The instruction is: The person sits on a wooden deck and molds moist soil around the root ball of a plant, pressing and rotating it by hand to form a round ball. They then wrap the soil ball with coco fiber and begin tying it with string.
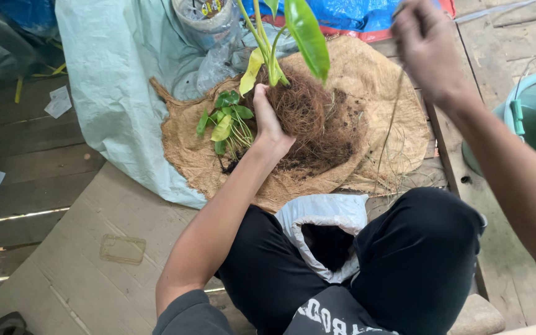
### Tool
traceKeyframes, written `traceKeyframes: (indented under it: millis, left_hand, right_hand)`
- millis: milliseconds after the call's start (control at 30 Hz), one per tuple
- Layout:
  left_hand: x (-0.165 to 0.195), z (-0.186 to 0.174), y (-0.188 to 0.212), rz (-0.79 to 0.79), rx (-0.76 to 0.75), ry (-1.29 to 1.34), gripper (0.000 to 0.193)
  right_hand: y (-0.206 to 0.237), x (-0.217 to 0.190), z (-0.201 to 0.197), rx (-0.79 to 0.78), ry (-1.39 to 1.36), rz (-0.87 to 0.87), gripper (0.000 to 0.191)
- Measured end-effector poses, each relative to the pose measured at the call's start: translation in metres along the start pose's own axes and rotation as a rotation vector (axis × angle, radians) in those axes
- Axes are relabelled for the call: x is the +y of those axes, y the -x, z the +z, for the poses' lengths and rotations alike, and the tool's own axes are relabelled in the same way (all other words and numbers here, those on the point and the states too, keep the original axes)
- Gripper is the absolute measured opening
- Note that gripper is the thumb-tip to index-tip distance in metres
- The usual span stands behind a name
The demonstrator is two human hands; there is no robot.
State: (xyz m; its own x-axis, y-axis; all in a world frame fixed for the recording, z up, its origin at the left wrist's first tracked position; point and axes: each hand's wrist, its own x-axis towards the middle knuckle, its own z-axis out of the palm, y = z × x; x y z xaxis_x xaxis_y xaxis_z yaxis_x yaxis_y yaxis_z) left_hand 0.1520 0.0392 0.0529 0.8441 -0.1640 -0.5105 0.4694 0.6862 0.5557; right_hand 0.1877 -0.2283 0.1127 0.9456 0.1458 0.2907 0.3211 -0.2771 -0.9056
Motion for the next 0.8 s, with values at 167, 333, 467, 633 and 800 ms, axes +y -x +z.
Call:
traceKeyframes:
  millis: [167, 333, 467, 633, 800]
  left_hand:
    - [0.005, 0.000, 0.002, 0.011, 0.081, -0.018, 0.056]
    - [0.000, -0.009, 0.000, 0.038, -0.064, 0.136, 0.058]
    - [-0.008, -0.016, -0.007, 0.075, -0.087, 0.143, 0.058]
    - [-0.009, -0.014, -0.004, 0.152, -0.181, 0.120, 0.062]
    - [-0.003, -0.007, 0.013, 0.262, -0.375, 0.036, 0.076]
  right_hand:
    - [-0.013, -0.037, -0.027, -0.179, 0.180, -0.370, 0.024]
    - [0.026, -0.085, 0.037, -0.627, 0.387, -0.392, 0.021]
    - [0.033, -0.104, 0.072, -0.606, 0.515, -0.089, 0.022]
    - [0.022, -0.096, 0.087, -0.441, 0.382, -0.019, 0.025]
    - [0.024, -0.080, 0.082, -0.352, 0.299, 0.018, 0.027]
